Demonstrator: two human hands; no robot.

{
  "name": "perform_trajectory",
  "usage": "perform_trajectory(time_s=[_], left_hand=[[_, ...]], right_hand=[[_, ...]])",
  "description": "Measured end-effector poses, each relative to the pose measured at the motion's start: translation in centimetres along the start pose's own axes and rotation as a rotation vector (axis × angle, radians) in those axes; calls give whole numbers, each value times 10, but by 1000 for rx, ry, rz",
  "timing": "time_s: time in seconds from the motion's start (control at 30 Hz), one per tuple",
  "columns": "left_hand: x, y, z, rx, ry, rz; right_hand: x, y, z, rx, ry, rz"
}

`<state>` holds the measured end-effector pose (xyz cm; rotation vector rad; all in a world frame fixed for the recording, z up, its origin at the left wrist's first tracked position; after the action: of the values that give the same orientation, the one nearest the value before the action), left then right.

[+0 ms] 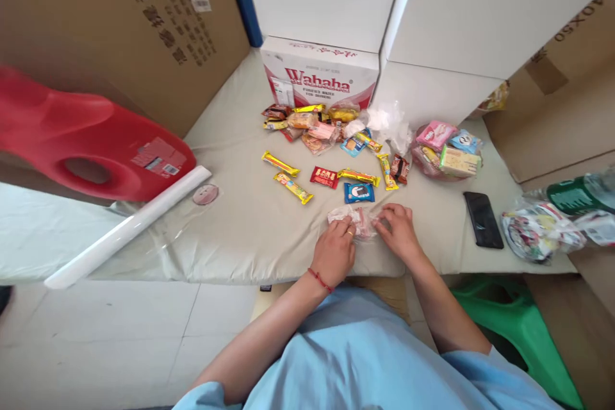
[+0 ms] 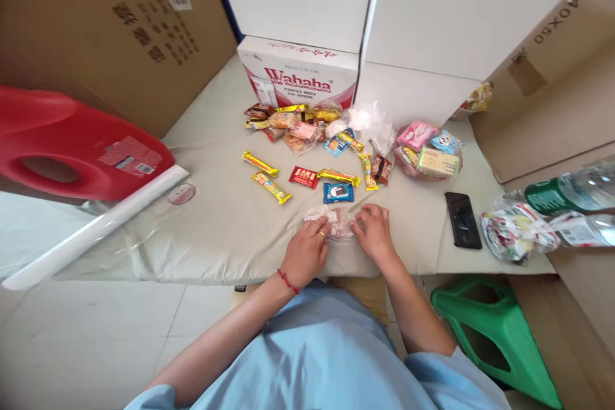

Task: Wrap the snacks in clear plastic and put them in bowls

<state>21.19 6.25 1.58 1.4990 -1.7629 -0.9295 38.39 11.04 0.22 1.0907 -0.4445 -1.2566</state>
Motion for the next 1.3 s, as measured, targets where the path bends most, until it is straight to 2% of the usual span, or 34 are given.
perform_trajectory(time_s=[0.13, 0.2, 0.33, 0.43, 0.53, 0.63, 0.77, 0.83, 0.93, 1.0, 1.07, 1.13, 1.2, 1.23, 1.3], left_hand=[[1, 0, -2, -54, -39, -30], [2, 0, -4, -81, -56, -36], [4, -2, -10, -134, -107, -21], [13, 0, -4, -124, -144, -15], [33, 16, 12, -51, -215, -61], [60, 55, 38, 76, -285, -244], [76, 93, 88, 82, -178, -445], [75, 97, 103, 25, -146, -503], [68, 86, 110, -36, -164, -521], [64, 76, 107, -91, -193, -546], [65, 71, 102, -160, -204, -621], [68, 69, 99, -211, -193, -689], [71, 68, 99, -218, -185, -714], [72, 68, 100, -212, -184, -717], [73, 67, 104, -193, -174, -720]], right_hand=[[-10, 6, 7, -305, -57, -4], [-20, 6, 21, -412, -89, 36], [-45, -7, 73, -312, 22, 117], [-56, -36, 108, -113, 106, 231], [-55, -61, 132, 56, 203, 330], [-44, -64, 148, 135, 300, 308], [-23, -60, 151, 179, 339, 247], [-15, -61, 147, 178, 327, 221], [-10, -53, 129, 127, 257, 163], [-11, -31, 110, 15, 213, 102], [-17, 12, 76, -129, 138, -28], [-26, 79, 21, -205, -14, -268], [-38, 153, -38, -122, -134, -516], [-49, 184, -64, -66, -161, -586], [-76, 228, -117, -12, -208, -659]])
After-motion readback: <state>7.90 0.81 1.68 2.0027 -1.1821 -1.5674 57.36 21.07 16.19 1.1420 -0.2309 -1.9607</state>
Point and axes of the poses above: each hand's wrist, its own x-axis away from the middle knuckle, its own y-axis out of the back of the hand, z = x × y, the point moved 10 cm from there along -x, towards the middle knuckle, and after that the axes turned 14 degrees about y, right-handed, at the moved point
